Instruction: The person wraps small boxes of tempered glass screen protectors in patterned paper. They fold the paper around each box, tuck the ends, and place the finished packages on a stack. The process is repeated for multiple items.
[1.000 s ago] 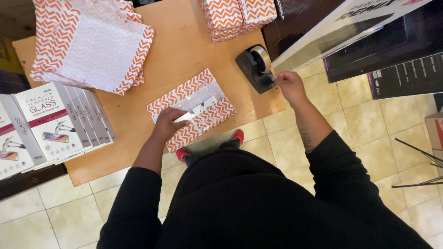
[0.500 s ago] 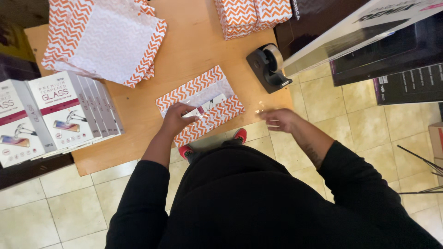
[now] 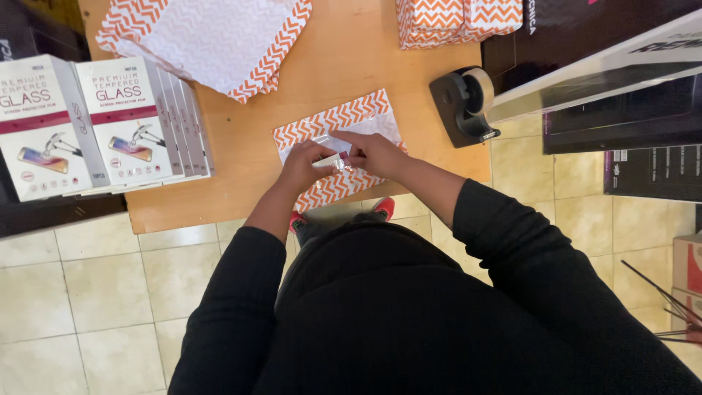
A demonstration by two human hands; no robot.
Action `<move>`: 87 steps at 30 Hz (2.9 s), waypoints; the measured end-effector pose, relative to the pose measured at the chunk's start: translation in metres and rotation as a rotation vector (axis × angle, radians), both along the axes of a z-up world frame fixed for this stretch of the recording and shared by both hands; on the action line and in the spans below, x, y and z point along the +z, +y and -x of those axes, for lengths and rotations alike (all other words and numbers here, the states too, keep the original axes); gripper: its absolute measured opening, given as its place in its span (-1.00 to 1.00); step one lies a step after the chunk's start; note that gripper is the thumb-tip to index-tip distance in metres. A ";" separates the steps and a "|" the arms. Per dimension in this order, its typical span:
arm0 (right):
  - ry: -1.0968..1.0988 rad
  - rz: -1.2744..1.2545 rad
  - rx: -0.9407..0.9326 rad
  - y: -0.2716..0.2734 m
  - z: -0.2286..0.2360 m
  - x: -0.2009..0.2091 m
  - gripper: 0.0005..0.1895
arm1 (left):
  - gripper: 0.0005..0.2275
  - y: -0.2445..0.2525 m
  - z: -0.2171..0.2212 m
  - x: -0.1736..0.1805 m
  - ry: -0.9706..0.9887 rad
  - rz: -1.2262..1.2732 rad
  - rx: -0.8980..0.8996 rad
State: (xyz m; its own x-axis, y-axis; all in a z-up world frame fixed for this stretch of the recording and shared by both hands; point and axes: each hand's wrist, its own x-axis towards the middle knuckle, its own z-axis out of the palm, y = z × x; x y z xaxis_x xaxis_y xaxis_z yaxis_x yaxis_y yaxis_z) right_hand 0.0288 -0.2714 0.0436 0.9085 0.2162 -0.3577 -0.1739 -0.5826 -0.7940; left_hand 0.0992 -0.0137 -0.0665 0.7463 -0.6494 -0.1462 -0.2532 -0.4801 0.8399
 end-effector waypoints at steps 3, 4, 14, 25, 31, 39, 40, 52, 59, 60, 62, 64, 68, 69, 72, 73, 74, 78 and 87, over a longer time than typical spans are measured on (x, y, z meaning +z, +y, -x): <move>0.037 0.055 0.110 -0.001 -0.006 -0.017 -0.17 | -0.51 -0.001 0.003 -0.001 0.008 -0.010 0.005; 0.039 0.055 0.114 0.000 -0.008 -0.015 -0.17 | -0.51 0.000 0.003 0.003 0.010 -0.010 0.009; 0.026 0.317 0.250 0.014 -0.014 0.008 -0.16 | -0.51 -0.001 0.002 0.015 0.030 -0.075 -0.018; 0.079 0.527 0.188 0.017 -0.013 0.012 -0.18 | -0.53 -0.001 0.002 0.023 0.057 -0.122 -0.030; 0.090 0.597 0.061 0.031 -0.009 0.038 0.05 | -0.54 -0.003 -0.001 0.035 0.083 -0.141 -0.025; 0.222 0.524 -0.152 -0.014 0.000 0.057 -0.11 | -0.59 0.002 0.005 0.045 0.120 -0.082 -0.009; 0.224 0.526 -0.151 -0.025 0.003 0.051 -0.11 | -0.59 0.001 0.004 0.042 0.122 -0.080 -0.009; -0.604 0.750 0.161 -0.047 0.142 -0.017 -0.42 | -0.58 0.002 0.003 0.040 0.115 -0.128 -0.019; -0.656 0.795 0.020 -0.042 0.146 -0.026 -0.47 | -0.61 0.001 0.001 0.045 0.103 -0.103 -0.015; -0.646 0.802 -0.012 -0.045 0.145 -0.032 -0.45 | -0.62 0.000 0.001 0.047 0.106 -0.100 -0.010; -0.650 0.787 -0.019 -0.040 0.146 -0.036 -0.46 | -0.62 0.000 0.000 0.045 0.095 -0.093 -0.013; -0.652 0.773 -0.023 -0.031 0.147 -0.035 -0.46 | -0.61 0.000 0.002 0.043 0.086 -0.085 -0.015; -0.712 0.812 0.000 -0.016 0.140 -0.016 -0.56 | -0.61 0.001 0.001 0.043 0.095 -0.071 -0.004; -0.727 0.866 0.002 -0.015 0.140 -0.010 -0.57 | -0.61 0.000 0.002 0.043 0.103 -0.078 -0.003; -0.756 0.925 -0.013 -0.013 0.143 -0.001 -0.53 | -0.61 0.000 0.002 0.038 0.109 -0.097 -0.003; -0.756 0.924 -0.011 -0.008 0.141 -0.001 -0.53 | -0.61 0.000 0.002 0.037 0.110 -0.097 -0.001; -0.810 0.880 -0.006 -0.004 0.139 0.001 -0.53 | -0.60 0.000 0.003 0.037 0.105 -0.094 -0.003; -0.869 0.755 0.052 0.005 0.133 -0.019 -0.57 | -0.60 0.000 0.003 0.038 0.088 -0.109 -0.014; -0.827 0.763 0.097 0.001 0.126 -0.018 -0.52 | -0.60 0.000 0.004 0.037 0.109 -0.121 -0.003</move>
State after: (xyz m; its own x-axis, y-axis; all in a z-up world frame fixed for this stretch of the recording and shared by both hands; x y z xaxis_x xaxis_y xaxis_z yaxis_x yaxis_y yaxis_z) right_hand -0.0969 -0.2700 0.0260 0.9189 0.2814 0.2766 0.3127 -0.9469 -0.0754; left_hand 0.0951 -0.0141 -0.0299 0.7202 -0.6241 -0.3030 -0.1654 -0.5786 0.7986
